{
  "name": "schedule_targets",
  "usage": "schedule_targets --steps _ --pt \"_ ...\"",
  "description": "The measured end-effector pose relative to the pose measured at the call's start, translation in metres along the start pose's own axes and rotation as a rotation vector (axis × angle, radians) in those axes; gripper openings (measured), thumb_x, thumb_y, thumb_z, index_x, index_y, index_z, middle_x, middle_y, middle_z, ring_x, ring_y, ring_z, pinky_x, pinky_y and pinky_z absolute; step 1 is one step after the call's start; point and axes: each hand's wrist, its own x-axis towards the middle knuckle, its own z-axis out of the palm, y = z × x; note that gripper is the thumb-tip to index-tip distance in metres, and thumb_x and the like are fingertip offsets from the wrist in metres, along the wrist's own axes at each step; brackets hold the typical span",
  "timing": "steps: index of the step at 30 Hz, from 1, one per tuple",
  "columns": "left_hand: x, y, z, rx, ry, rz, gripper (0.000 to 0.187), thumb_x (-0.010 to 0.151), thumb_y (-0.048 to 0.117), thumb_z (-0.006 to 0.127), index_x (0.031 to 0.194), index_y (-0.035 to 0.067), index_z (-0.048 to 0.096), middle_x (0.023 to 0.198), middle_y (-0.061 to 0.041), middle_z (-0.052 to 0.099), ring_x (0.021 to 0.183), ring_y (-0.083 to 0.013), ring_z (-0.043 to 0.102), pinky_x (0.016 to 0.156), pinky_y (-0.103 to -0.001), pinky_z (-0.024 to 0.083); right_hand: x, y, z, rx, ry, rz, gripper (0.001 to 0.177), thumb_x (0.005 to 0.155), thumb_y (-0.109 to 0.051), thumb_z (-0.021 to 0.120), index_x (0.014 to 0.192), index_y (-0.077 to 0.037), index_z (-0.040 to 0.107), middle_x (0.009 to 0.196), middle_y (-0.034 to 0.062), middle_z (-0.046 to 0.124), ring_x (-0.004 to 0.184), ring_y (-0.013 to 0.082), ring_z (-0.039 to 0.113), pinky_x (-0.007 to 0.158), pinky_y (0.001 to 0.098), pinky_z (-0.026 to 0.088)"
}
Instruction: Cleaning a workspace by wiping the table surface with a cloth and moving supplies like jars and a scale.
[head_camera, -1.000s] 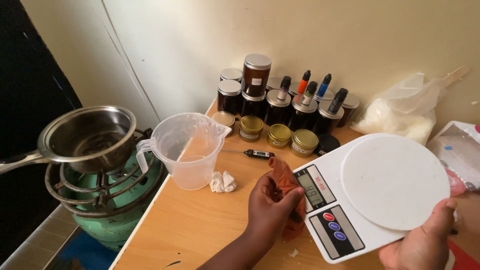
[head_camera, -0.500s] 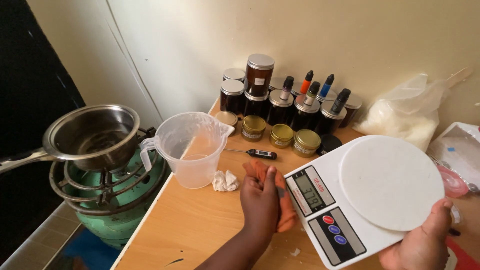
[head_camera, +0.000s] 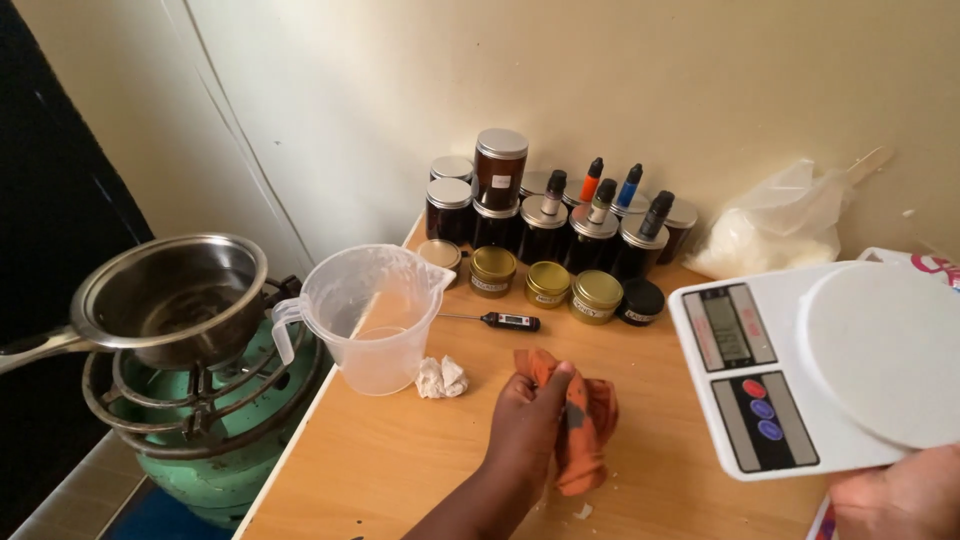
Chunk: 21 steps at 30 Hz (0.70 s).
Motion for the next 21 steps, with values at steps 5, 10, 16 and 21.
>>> schedule_targets --steps 5,10,16,21 --pt "0.043 -0.047 -0.005 -0.461 -0.352 -0.086 0.033 0.102 0.025 0.083 0.082 0.016 0.059 0.059 -0.002 0.055 0.053 -0.0126 0.056 0.054 -0.023 0.050 0.055 0.069 -0.020 0.055 0.202 -0.291 0.071 0.094 -0.074 0.045 0.152 -0.037 0.062 0.156 -0.0131 0.068 0.143 0.0066 0.070 0.118 0.0283 0.058" --pt "0.008 -0.017 0.001 -0.551 -0.249 -0.112 0.018 0.103 0.017 0.073 0.105 -0.001 0.074 0.103 -0.025 0.082 0.094 -0.0343 0.079 0.089 -0.047 0.067 -0.005 0.064 0.029 0.136 0.085 -0.255 0.080 0.093 -0.071 0.037 0.160 -0.029 0.051 0.166 -0.0053 0.058 0.152 0.0187 0.059 0.121 0.0378 0.053" --pt "0.003 -0.036 0.003 -0.367 -0.246 -0.081 0.005 0.106 0.008 0.073 0.103 0.004 0.072 0.092 -0.019 0.079 0.078 -0.0287 0.074 0.069 -0.039 0.060 -0.001 0.062 0.029 0.116 0.097 -0.389 0.084 0.091 -0.071 0.032 0.160 -0.026 0.049 0.166 0.0016 0.057 0.152 0.0264 0.058 0.121 0.0419 0.052" --pt "-0.011 -0.043 0.007 0.195 -0.242 -0.046 0.008 0.095 0.010 0.087 0.099 0.005 0.082 0.092 -0.011 0.084 0.083 -0.0200 0.078 0.075 -0.031 0.065 0.014 0.060 0.021 0.200 0.297 -0.537 0.097 0.089 -0.081 0.053 0.151 -0.006 0.058 0.155 0.0063 0.071 0.141 0.0227 0.076 0.113 0.0395 0.068"
